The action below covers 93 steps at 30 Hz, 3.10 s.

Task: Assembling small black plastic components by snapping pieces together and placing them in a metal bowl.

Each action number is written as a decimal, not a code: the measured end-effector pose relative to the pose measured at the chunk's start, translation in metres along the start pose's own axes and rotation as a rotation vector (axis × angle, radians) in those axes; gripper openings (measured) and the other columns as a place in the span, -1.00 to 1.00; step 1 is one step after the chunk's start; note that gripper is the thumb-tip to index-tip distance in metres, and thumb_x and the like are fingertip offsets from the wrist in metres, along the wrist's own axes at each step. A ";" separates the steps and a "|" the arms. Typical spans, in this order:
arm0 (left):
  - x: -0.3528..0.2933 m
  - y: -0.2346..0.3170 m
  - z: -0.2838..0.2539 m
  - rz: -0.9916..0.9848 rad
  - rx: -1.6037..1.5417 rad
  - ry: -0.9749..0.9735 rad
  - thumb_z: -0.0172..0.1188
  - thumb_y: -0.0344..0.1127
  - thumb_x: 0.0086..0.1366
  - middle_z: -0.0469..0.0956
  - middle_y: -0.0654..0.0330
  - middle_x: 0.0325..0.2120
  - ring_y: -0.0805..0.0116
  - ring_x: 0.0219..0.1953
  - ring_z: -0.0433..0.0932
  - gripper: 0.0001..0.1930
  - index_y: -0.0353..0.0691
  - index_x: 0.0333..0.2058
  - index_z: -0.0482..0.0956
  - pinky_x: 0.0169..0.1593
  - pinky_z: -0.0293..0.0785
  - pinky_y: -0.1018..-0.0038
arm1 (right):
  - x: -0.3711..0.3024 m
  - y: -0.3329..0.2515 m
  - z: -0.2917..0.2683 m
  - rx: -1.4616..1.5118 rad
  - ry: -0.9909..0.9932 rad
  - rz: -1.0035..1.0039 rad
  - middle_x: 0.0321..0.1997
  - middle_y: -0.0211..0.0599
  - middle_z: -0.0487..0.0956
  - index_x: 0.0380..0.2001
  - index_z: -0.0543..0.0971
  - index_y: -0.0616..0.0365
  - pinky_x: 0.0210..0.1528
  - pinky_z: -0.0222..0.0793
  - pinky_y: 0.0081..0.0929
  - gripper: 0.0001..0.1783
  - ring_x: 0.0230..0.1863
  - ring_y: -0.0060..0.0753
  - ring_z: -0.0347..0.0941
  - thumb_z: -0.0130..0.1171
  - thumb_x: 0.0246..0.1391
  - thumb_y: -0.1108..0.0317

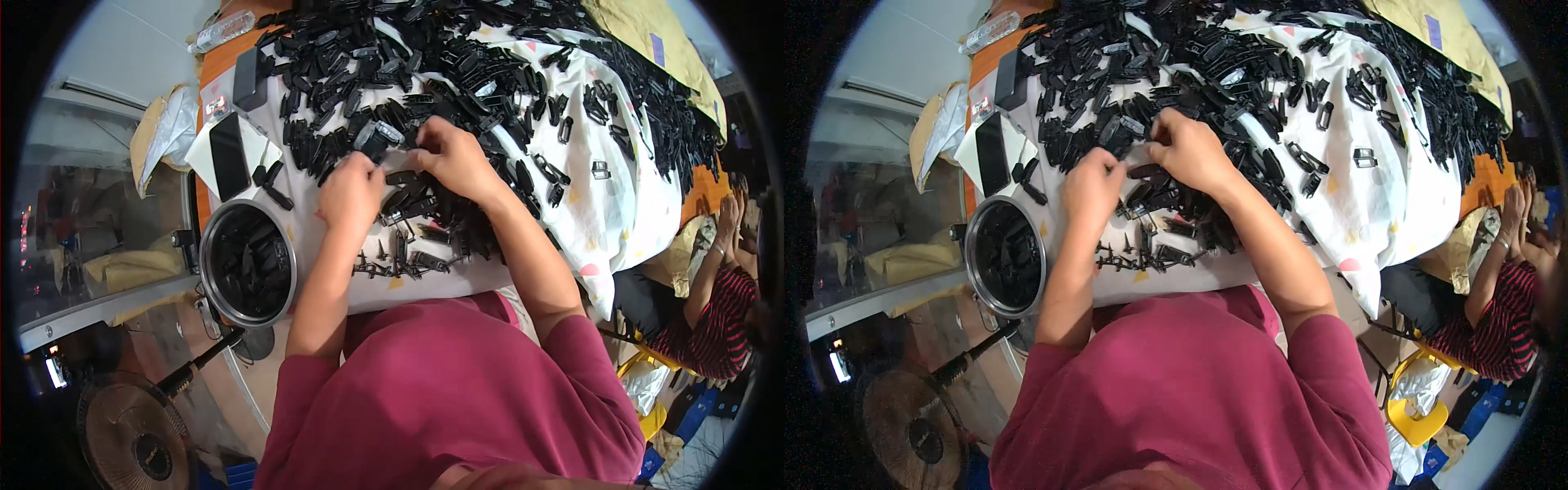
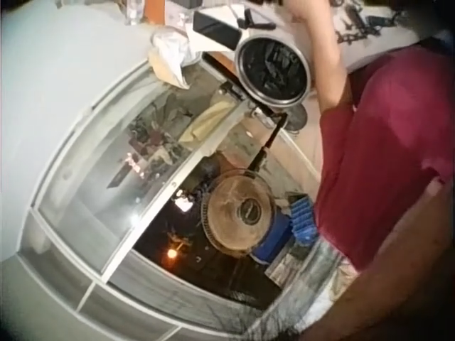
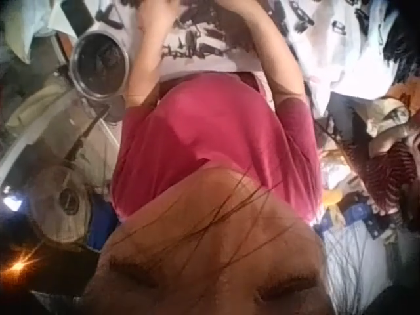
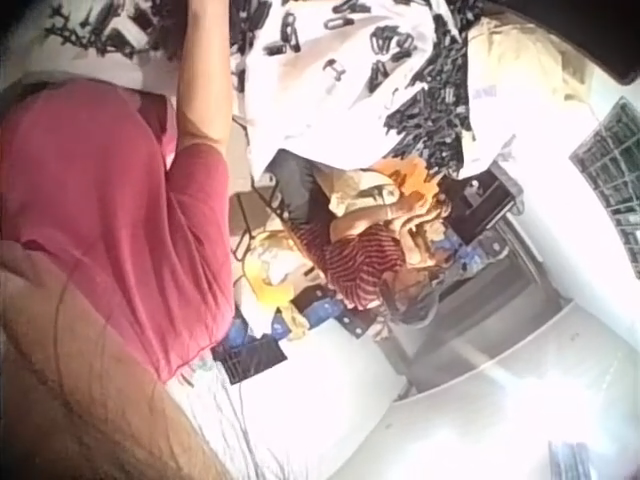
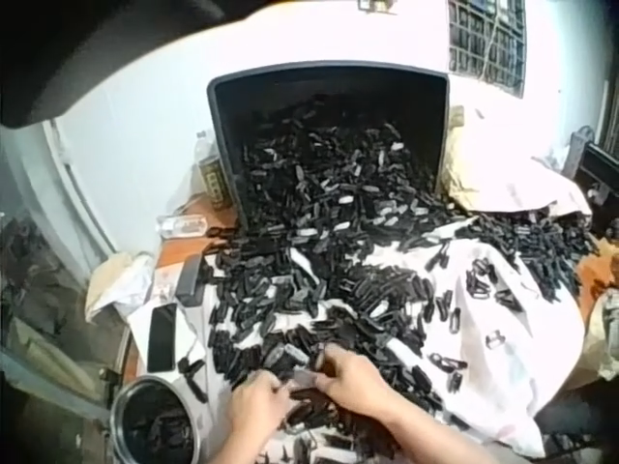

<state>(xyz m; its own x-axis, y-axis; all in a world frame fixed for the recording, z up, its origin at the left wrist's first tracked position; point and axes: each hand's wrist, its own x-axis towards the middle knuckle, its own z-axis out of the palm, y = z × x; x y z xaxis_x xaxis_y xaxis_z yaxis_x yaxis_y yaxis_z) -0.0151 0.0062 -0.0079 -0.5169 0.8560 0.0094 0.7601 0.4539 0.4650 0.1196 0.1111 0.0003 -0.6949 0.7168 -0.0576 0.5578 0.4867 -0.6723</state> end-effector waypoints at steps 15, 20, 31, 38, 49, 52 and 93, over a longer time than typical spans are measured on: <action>-0.029 0.019 -0.043 0.250 -1.013 -0.070 0.27 -0.43 0.01 0.49 0.24 -0.36 0.45 -0.29 0.45 -0.68 -0.33 -0.21 0.50 -0.18 0.36 0.57 | -0.049 -0.033 -0.028 0.934 0.052 -0.164 -0.19 -0.25 0.49 -0.19 0.47 0.28 -0.35 0.39 -0.68 -0.72 -0.33 -0.56 0.43 0.14 -0.05 0.54; -0.029 0.023 -0.047 0.411 -0.841 0.050 0.29 -0.40 -0.02 0.53 0.15 -0.39 0.37 -0.35 0.49 -0.69 -0.32 -0.24 0.53 -0.20 0.36 0.56 | -0.056 -0.035 -0.028 0.864 0.211 -0.366 -0.17 -0.25 0.51 -0.18 0.50 0.26 -0.20 0.37 -0.63 -0.69 -0.22 -0.50 0.44 0.18 -0.09 0.53; -0.041 0.022 -0.032 0.274 -1.040 0.067 0.30 -0.44 -0.02 0.55 0.14 -0.35 0.43 -0.29 0.49 -0.67 -0.34 -0.22 0.53 -0.19 0.37 0.57 | -0.060 -0.038 -0.027 0.075 0.426 -0.632 -0.32 -0.17 0.55 -0.27 0.55 0.18 -0.41 0.39 -0.52 -0.62 -0.45 -0.26 0.47 0.25 -0.32 0.58; -0.045 0.033 -0.024 -0.081 -1.530 -0.162 0.15 -0.34 0.16 0.52 0.30 -0.35 0.73 -0.60 0.21 -0.68 -0.30 -0.11 0.47 -0.55 0.13 0.79 | -0.065 -0.039 -0.008 -0.031 0.538 -0.598 -0.27 -0.22 0.53 -0.23 0.54 0.16 -0.40 0.40 -0.50 -0.63 -0.36 -0.28 0.47 0.23 -0.25 0.56; -0.046 -0.013 -0.004 -0.247 -1.518 -0.160 0.07 -0.25 0.18 0.52 0.24 -0.44 0.63 -0.57 0.31 -0.80 -0.28 -0.34 0.50 -0.48 0.21 0.71 | -0.076 -0.016 0.014 0.451 -0.027 -0.053 -0.56 -0.34 0.52 -0.45 0.52 0.27 -0.50 0.31 -0.61 -0.81 -0.54 -0.62 0.40 0.16 -0.02 0.33; -0.008 -0.037 0.008 -0.068 -0.707 0.304 0.12 -0.41 0.08 0.46 0.28 -0.53 0.49 -0.51 0.40 -0.93 -0.23 -0.43 0.51 -0.41 0.33 0.51 | -0.048 -0.014 0.001 -0.052 0.145 -0.097 -0.44 -0.14 0.54 -0.41 0.57 0.16 -0.33 0.37 -0.41 -0.79 -0.38 -0.17 0.49 0.16 -0.09 0.26; -0.037 -0.024 -0.029 -0.069 -1.232 -0.134 0.18 -0.61 -0.04 0.47 0.18 -0.43 0.62 -0.61 0.35 -0.77 -0.27 -0.37 0.40 -0.53 0.26 0.71 | -0.057 0.001 -0.004 -0.493 0.040 -0.319 -0.34 -0.33 0.43 -0.43 0.46 0.13 -0.29 0.36 -0.38 -0.73 -0.28 -0.22 0.37 0.23 -0.30 0.36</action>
<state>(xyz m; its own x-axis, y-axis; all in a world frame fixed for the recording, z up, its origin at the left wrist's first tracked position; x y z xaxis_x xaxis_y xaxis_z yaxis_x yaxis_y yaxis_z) -0.0262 -0.0434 0.0060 -0.4415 0.8911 -0.1053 -0.1808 0.0266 0.9832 0.1618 0.0723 0.0064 -0.8505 0.5107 0.1258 0.4760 0.8491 -0.2289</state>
